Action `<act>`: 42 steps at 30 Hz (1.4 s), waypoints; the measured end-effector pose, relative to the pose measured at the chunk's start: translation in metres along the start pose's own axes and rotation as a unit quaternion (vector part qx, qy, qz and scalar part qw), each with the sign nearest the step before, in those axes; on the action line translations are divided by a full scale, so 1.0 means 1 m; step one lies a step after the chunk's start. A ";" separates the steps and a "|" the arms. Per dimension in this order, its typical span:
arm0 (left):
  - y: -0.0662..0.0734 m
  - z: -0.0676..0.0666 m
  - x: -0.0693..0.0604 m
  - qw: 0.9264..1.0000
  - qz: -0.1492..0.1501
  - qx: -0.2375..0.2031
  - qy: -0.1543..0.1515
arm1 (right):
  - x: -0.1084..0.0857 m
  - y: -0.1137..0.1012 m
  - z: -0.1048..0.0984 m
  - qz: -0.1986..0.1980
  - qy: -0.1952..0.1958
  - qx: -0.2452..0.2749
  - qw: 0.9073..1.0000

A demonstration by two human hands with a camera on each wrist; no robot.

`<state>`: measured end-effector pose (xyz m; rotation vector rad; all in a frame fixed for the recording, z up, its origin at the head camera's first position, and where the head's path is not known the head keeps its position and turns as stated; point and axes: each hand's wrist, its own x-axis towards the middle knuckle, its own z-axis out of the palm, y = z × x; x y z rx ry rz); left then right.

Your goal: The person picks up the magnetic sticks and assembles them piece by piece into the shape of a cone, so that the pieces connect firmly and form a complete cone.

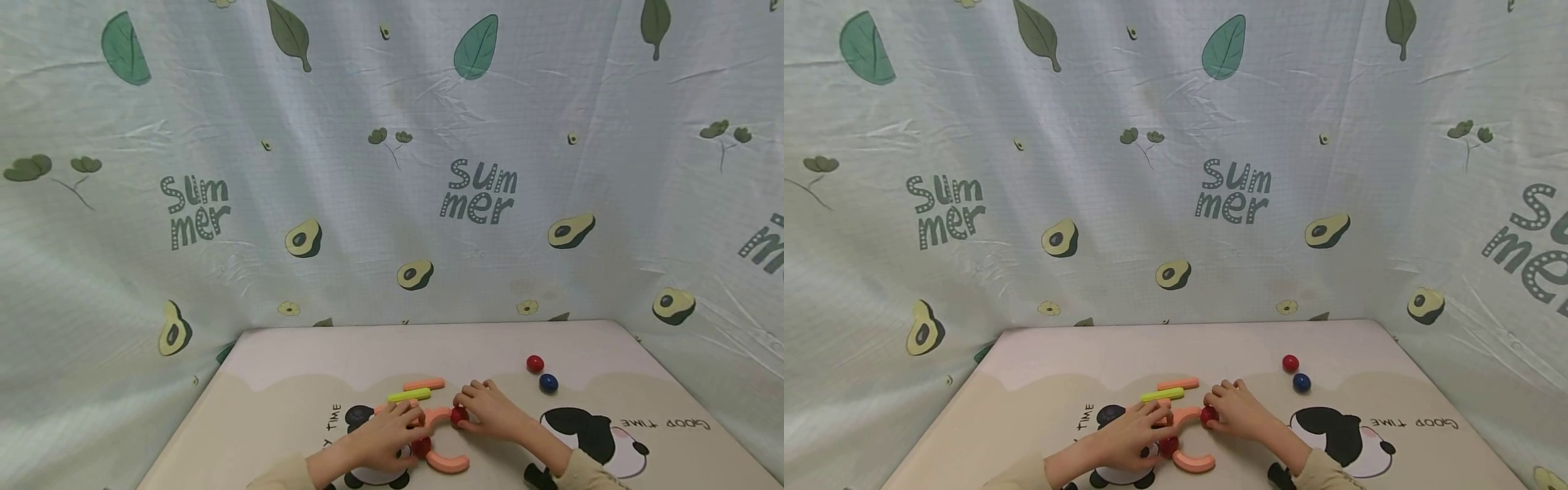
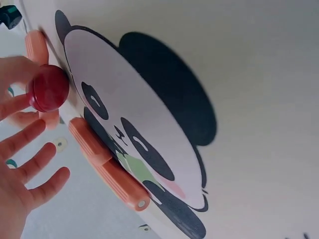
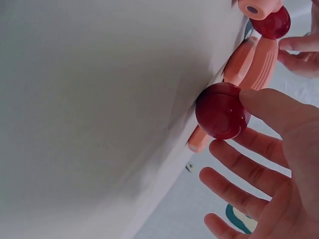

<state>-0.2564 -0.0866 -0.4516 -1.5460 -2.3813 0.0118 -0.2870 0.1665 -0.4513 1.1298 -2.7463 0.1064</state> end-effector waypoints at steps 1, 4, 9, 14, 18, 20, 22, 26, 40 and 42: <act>0.000 0.000 0.000 1.000 0.005 0.007 0.000 | 0.000 0.000 0.000 0.000 -0.001 0.002 1.000; -0.002 0.001 0.000 1.000 0.007 0.019 -0.006 | 0.000 0.002 0.000 0.000 -0.005 0.010 1.000; -0.002 0.004 -0.001 0.999 0.009 0.031 0.001 | 0.000 0.005 0.001 -0.009 -0.004 0.023 1.000; 0.001 0.008 -0.003 0.998 0.031 0.049 0.040 | 0.000 0.007 0.003 -0.023 0.000 0.043 0.999; 0.003 0.010 -0.007 0.998 0.038 0.032 0.037 | 0.001 0.006 0.004 -0.015 0.003 0.041 0.999; 0.004 0.009 -0.009 0.999 0.040 0.014 0.029 | 0.003 0.006 0.004 -0.016 0.009 0.031 0.999; 0.004 0.008 -0.011 0.999 0.040 -0.006 0.018 | 0.005 0.007 0.004 -0.025 0.021 0.020 0.999; 0.004 0.005 -0.014 0.999 0.033 -0.037 -0.015 | 0.011 0.006 0.003 -0.053 0.044 0.002 0.998; 0.005 0.006 -0.018 0.999 0.031 -0.045 -0.007 | 0.040 -0.014 -0.001 -0.081 -0.014 -0.053 0.995; 0.006 0.007 -0.018 0.999 0.030 -0.043 -0.004 | 0.043 -0.016 0.000 -0.093 -0.010 -0.065 0.993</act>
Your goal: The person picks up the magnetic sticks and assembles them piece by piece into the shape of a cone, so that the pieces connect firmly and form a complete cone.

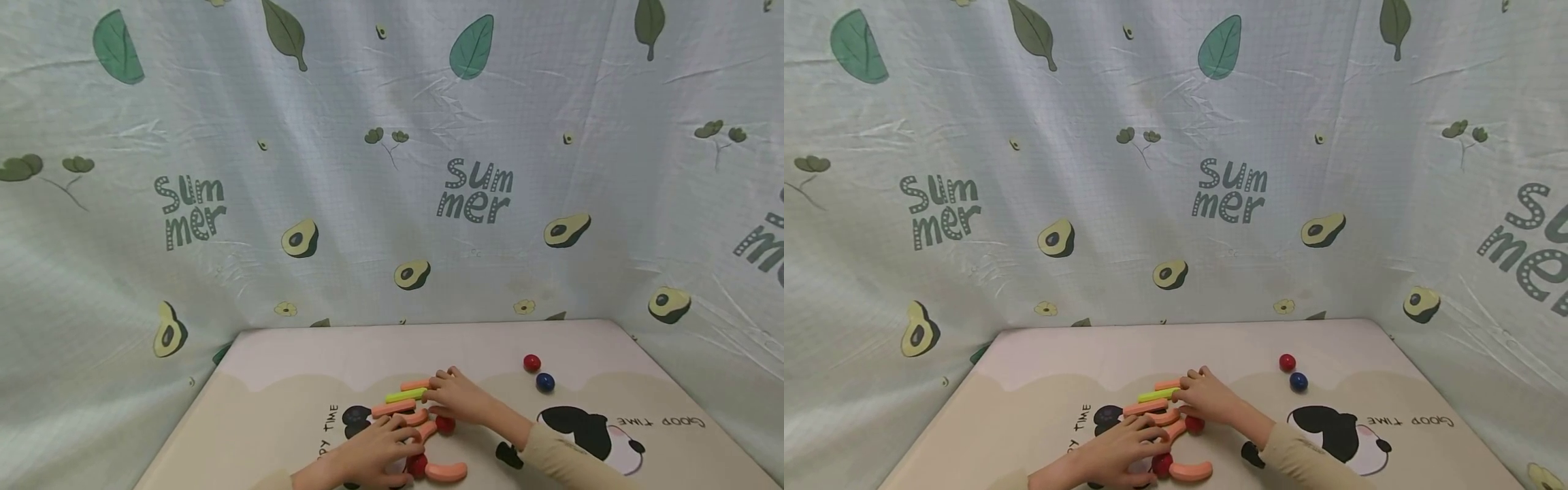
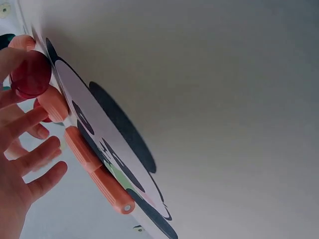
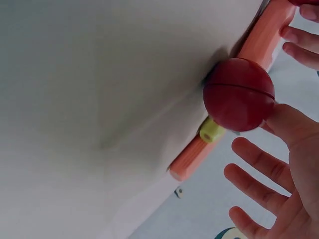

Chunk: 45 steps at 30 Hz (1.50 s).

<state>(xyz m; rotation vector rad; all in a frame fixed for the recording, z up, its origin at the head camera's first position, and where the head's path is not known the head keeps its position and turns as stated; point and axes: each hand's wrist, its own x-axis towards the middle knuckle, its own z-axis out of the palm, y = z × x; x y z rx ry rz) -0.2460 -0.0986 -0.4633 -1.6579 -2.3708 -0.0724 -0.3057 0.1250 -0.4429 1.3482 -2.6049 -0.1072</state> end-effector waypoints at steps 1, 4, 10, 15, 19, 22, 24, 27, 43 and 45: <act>0.001 0.000 0.000 1.000 -0.001 0.002 -0.001 | 0.002 -0.001 0.001 -0.006 0.004 -0.008 1.000; 0.002 -0.003 0.001 1.000 -0.007 0.008 -0.009 | 0.008 -0.004 0.004 -0.020 0.009 -0.020 1.000; 0.002 -0.004 0.002 1.000 -0.009 0.017 -0.018 | 0.016 -0.008 0.012 -0.022 -0.001 -0.033 0.999; 0.003 -0.002 0.002 1.000 -0.004 0.018 -0.017 | 0.018 -0.011 0.015 -0.008 -0.017 -0.016 1.000; 0.003 0.000 0.002 1.000 -0.003 0.023 -0.014 | 0.018 -0.011 0.015 -0.003 -0.022 -0.012 1.000; 0.003 0.001 0.003 1.000 -0.002 0.021 -0.009 | 0.018 -0.011 0.015 -0.008 -0.015 -0.030 0.999; 0.002 0.001 0.003 1.000 -0.003 0.021 -0.009 | 0.017 -0.010 0.014 -0.014 -0.002 -0.050 0.999; 0.002 0.000 0.004 1.000 -0.003 0.019 -0.014 | 0.015 -0.009 0.013 -0.010 0.011 -0.053 0.998; 0.001 -0.001 0.004 0.999 -0.012 0.047 -0.014 | -0.005 0.008 0.003 0.015 0.075 0.027 0.997; 0.001 -0.001 0.005 0.999 -0.012 0.044 -0.013 | -0.008 0.010 0.002 0.015 0.094 0.025 0.995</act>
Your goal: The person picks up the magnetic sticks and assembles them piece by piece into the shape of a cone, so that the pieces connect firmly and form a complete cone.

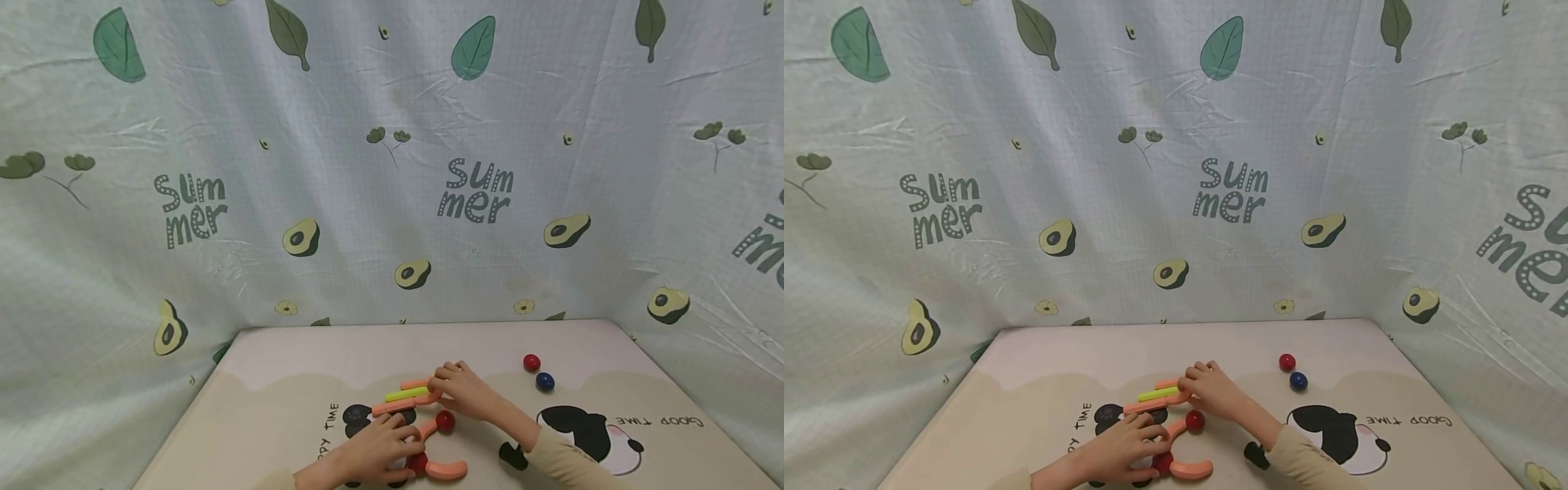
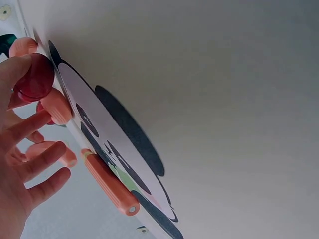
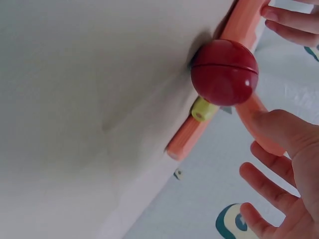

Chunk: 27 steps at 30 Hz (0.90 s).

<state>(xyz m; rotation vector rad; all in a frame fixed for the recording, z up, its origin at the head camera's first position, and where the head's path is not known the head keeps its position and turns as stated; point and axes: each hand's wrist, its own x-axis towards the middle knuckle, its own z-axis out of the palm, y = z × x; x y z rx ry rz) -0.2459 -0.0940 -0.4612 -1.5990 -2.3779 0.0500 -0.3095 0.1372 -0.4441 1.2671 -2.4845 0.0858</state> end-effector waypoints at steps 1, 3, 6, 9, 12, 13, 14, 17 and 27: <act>0.000 0.000 0.000 1.000 0.000 -0.001 0.001 | -0.002 0.001 -0.001 0.002 0.006 0.001 1.000; -0.001 0.000 0.001 1.000 0.000 -0.003 0.007 | -0.005 0.003 -0.002 0.000 0.019 -0.004 1.000; -0.001 0.001 0.001 1.000 -0.001 -0.006 0.017 | -0.011 0.009 -0.003 -0.004 0.032 -0.020 0.999; -0.001 0.001 0.002 1.000 -0.004 -0.009 0.020 | -0.018 0.015 -0.002 -0.010 0.049 -0.037 0.998; -0.001 0.000 0.003 1.000 -0.010 -0.010 0.010 | -0.025 0.021 -0.001 -0.012 0.058 -0.048 0.997; -0.002 0.000 0.003 1.000 -0.013 -0.011 0.005 | -0.027 0.022 0.000 -0.011 0.059 -0.051 0.997; -0.002 -0.001 0.004 1.000 -0.015 -0.012 0.000 | -0.029 0.024 0.000 -0.011 0.060 -0.055 0.997; -0.004 0.000 0.006 1.000 -0.021 -0.010 -0.005 | -0.035 0.027 0.001 -0.002 0.051 -0.056 0.997; -0.005 0.002 0.010 0.999 -0.020 0.016 0.022 | -0.045 0.028 0.001 0.037 -0.008 -0.024 0.999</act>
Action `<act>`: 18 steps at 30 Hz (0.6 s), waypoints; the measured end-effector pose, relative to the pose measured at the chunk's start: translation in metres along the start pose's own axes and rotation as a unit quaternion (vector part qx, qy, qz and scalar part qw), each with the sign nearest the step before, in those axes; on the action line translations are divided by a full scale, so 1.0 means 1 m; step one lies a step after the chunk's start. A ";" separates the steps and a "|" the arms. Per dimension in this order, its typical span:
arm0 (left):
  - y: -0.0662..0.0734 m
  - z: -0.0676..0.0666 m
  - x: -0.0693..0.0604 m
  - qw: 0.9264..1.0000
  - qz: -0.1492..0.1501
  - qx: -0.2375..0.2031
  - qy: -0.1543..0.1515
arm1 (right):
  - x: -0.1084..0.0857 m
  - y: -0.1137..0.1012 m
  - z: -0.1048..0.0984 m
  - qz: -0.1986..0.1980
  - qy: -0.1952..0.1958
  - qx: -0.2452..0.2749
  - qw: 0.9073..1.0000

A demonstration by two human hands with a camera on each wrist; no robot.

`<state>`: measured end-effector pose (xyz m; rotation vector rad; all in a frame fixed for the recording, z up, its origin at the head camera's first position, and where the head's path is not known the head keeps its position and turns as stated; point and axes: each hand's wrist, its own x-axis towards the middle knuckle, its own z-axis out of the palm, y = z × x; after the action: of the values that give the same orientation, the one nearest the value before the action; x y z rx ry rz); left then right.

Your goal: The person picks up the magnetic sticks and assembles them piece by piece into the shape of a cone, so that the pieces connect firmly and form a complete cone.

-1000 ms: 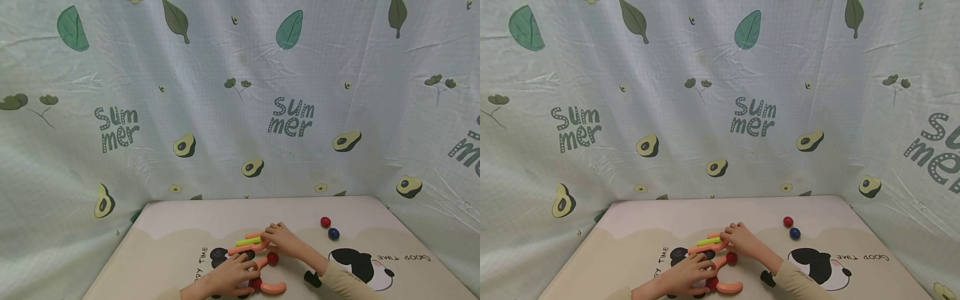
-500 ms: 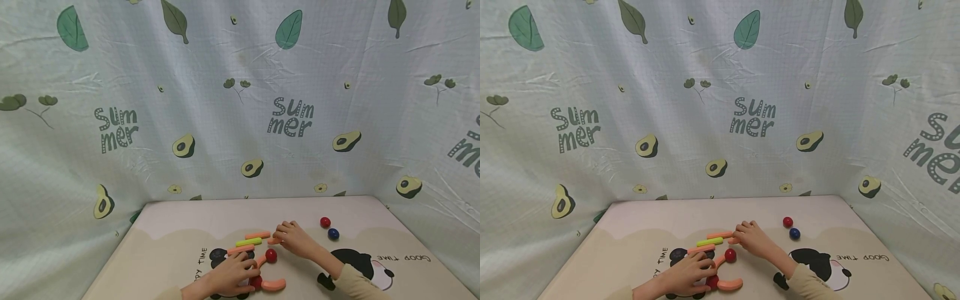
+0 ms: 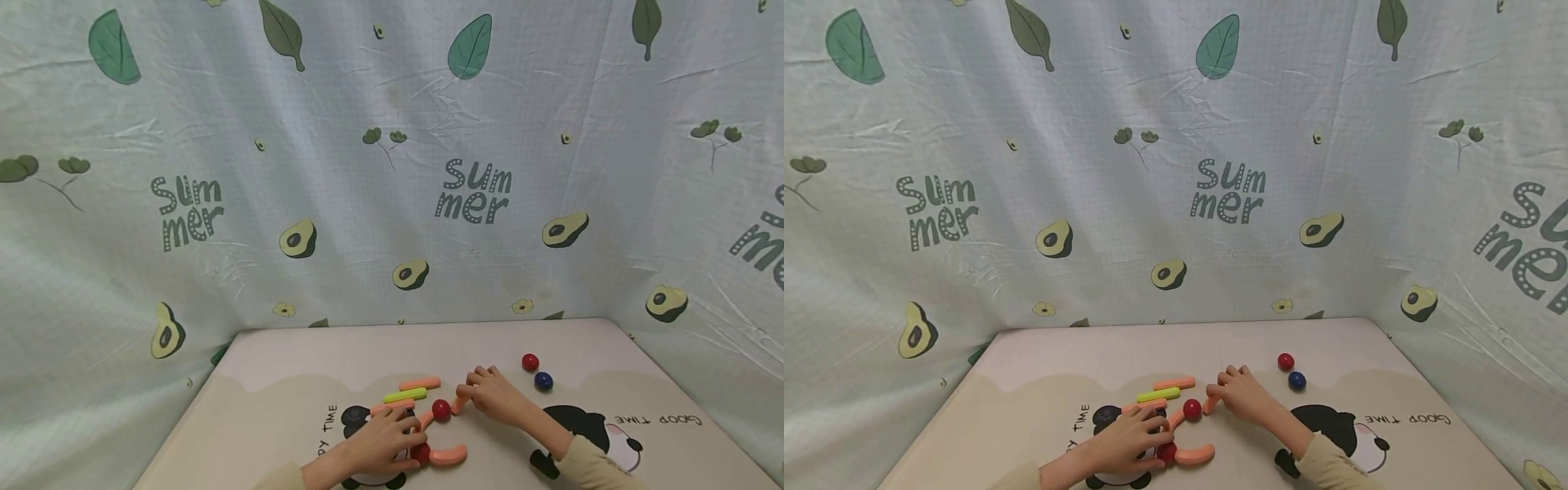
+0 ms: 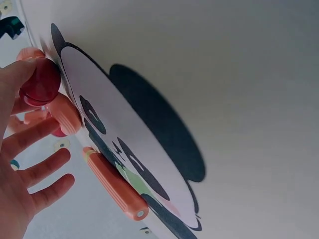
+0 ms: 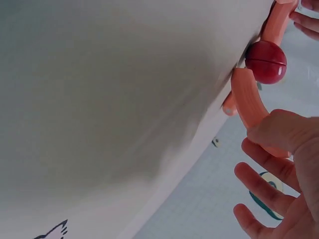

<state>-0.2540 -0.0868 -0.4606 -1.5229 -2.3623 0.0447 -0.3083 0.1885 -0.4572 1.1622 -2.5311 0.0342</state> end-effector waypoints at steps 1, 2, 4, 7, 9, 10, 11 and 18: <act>0.000 0.000 0.000 1.000 0.000 0.003 0.002 | -0.001 0.000 0.000 0.000 0.001 0.004 1.000; 0.001 0.000 0.000 1.000 0.000 0.004 0.002 | -0.001 0.000 0.000 -0.001 0.003 0.008 1.000; 0.001 -0.001 0.000 1.000 -0.002 0.005 0.000 | -0.002 0.000 0.000 -0.003 0.003 0.008 1.000; 0.002 -0.001 0.000 1.000 -0.005 0.005 -0.007 | -0.003 0.000 0.000 0.004 -0.006 0.009 1.000; 0.002 -0.001 0.001 1.000 -0.006 0.008 -0.013 | -0.004 0.000 0.000 0.014 -0.018 0.006 1.000; 0.002 -0.002 0.001 1.000 -0.006 0.008 -0.015 | -0.004 -0.001 -0.001 0.020 -0.024 0.006 1.000; 0.002 -0.002 0.001 1.000 -0.005 0.008 -0.015 | -0.004 -0.001 -0.001 0.024 -0.027 0.006 0.999; 0.002 -0.002 0.001 1.000 -0.008 -0.008 -0.015 | -0.005 -0.004 -0.002 0.029 -0.024 -0.021 0.999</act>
<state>-0.2520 -0.0852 -0.4593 -1.5199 -2.4033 0.0457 -0.3022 0.1896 -0.4577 1.0867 -2.5936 -0.0319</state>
